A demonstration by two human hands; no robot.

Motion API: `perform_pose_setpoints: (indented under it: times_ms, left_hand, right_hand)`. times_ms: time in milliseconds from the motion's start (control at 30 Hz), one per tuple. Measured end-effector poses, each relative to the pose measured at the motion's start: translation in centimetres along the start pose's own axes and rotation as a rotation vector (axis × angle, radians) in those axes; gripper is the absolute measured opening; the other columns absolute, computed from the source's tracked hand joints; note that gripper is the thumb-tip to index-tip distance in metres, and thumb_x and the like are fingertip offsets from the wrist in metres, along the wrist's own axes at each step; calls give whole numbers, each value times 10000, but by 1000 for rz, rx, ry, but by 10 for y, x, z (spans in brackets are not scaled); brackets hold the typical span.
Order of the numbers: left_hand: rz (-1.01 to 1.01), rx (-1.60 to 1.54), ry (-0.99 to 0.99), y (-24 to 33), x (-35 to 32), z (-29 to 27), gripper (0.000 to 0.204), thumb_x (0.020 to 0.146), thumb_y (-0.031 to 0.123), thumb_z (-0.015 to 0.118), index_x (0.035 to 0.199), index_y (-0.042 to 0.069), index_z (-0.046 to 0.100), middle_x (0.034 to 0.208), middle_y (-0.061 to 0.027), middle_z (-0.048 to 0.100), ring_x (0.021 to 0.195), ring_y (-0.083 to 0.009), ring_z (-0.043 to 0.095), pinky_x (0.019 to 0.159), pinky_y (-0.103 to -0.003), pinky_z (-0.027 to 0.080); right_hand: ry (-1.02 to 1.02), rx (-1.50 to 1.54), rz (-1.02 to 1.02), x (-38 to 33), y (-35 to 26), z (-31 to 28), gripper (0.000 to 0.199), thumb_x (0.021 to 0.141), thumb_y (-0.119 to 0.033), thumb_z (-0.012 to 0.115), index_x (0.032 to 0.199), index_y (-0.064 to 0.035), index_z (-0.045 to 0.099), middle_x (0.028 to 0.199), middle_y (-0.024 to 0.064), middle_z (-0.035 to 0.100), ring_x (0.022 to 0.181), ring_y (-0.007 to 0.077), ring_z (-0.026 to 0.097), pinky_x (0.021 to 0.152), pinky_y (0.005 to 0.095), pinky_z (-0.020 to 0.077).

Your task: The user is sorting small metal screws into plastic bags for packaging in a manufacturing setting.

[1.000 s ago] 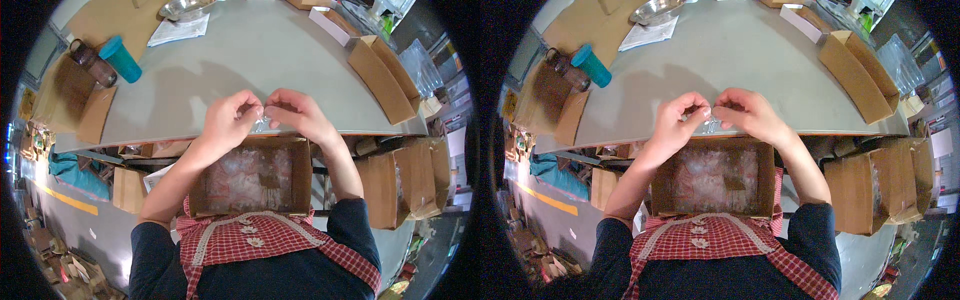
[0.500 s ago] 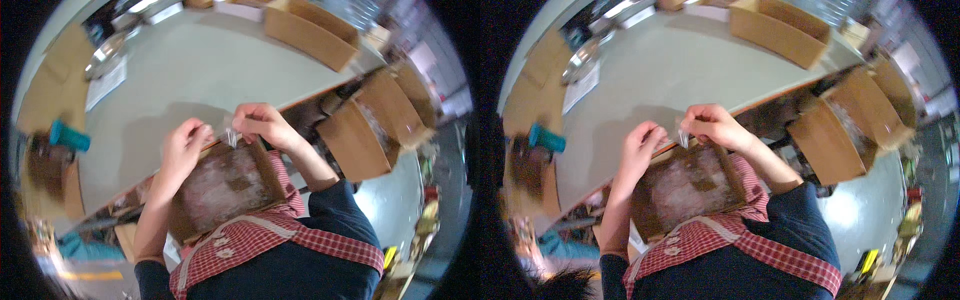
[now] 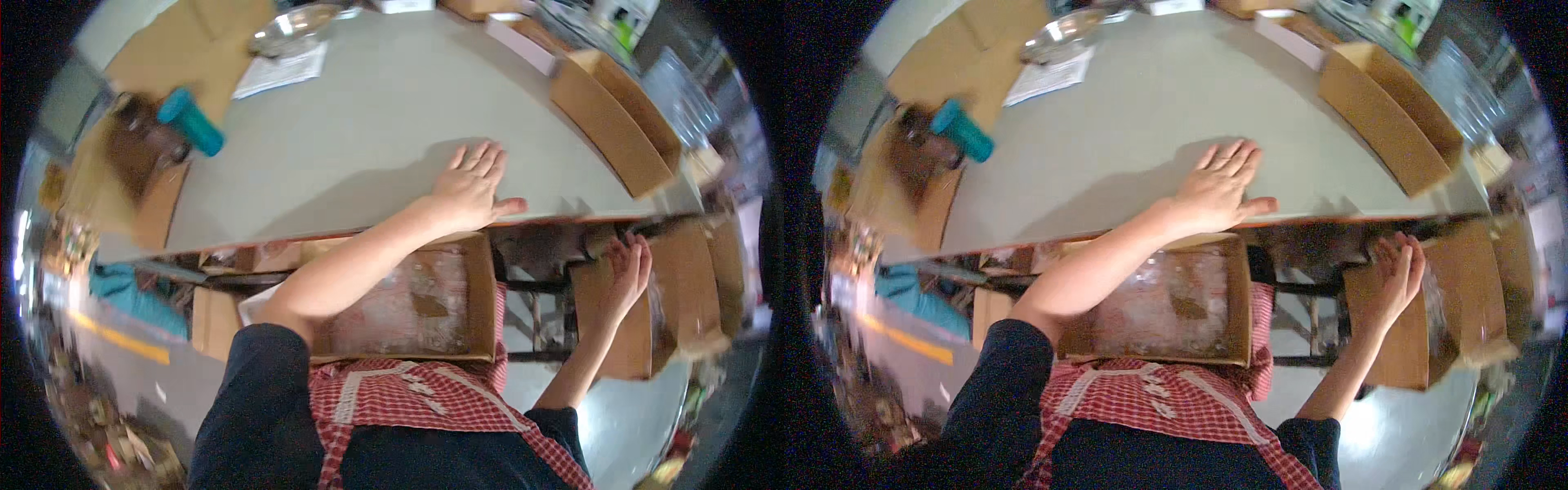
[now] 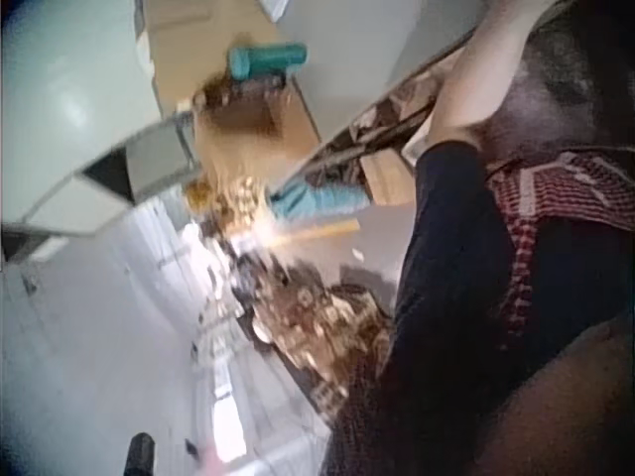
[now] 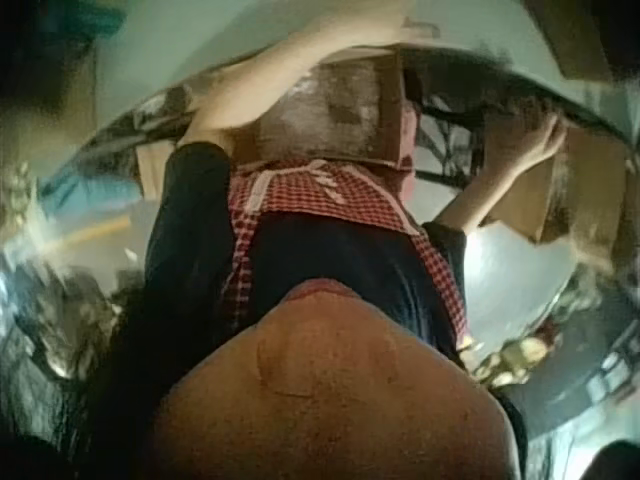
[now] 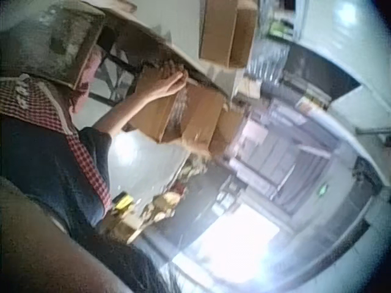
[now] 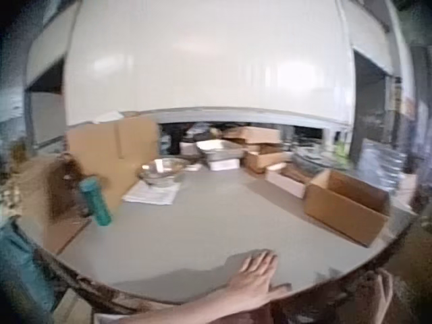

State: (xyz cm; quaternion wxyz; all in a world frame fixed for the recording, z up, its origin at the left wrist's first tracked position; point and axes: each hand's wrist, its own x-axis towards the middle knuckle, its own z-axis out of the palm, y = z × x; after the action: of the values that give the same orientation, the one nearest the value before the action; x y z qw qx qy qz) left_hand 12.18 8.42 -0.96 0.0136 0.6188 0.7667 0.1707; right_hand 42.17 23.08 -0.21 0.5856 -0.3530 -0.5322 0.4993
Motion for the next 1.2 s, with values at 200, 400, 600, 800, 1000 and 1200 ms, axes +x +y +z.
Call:
perform_pose_setpoints:
  times_ms: [200,400,600,800,1000,1200]
  left_hand:
    - [-532,227,125,-97,-82,-43,935,1012,699,362,1586,-35,279,1654,-268,263,1565,-368,205,1266,-547,112]
    - [-1298,228,348,-172,-418,-115,578,953,404,664,1329,-30,601,1454,-347,493,1346,-484,487,1116,-526,403]
    - [-985,640,338,-116,-299,-133,277,938,131,593,1163,16,705,1349,-262,596,1353,-451,466,1142,-551,349]
    - [-47,198,41,-33,-11,-16,914,1004,634,483,1622,13,223,1681,-196,243,1584,-348,134,1272,-575,40]
    - [-386,147,36,-85,86,-24,884,1044,663,292,1615,-7,217,1699,-175,205,1593,-315,110,1273,-568,8]
    - [-900,242,214,-216,-101,-61,852,1030,646,357,1600,17,289,1681,-192,250,1569,-336,202,1268,-557,91]
  right_hand:
    - [-454,-45,-243,64,42,122,322,1083,-196,553,1313,30,559,1205,143,666,1100,231,676,969,367,539]
    - [-686,-628,-580,80,55,146,359,913,-113,657,1247,14,616,1261,199,649,1173,365,629,1023,401,489]
    - [-678,-752,-562,51,51,157,559,947,-162,655,1436,13,446,1424,244,519,1310,433,523,1095,460,445]
    - [-658,-623,-508,61,55,153,752,970,-292,693,1535,31,317,1516,293,418,1407,458,410,1168,493,367]
    - [-784,-820,-525,64,50,146,733,962,-327,696,1524,14,371,1536,266,422,1426,447,394,1202,499,315]
    - [-879,-967,-619,60,43,150,605,977,-329,652,1453,8,494,1538,229,452,1433,430,396,1216,505,290]
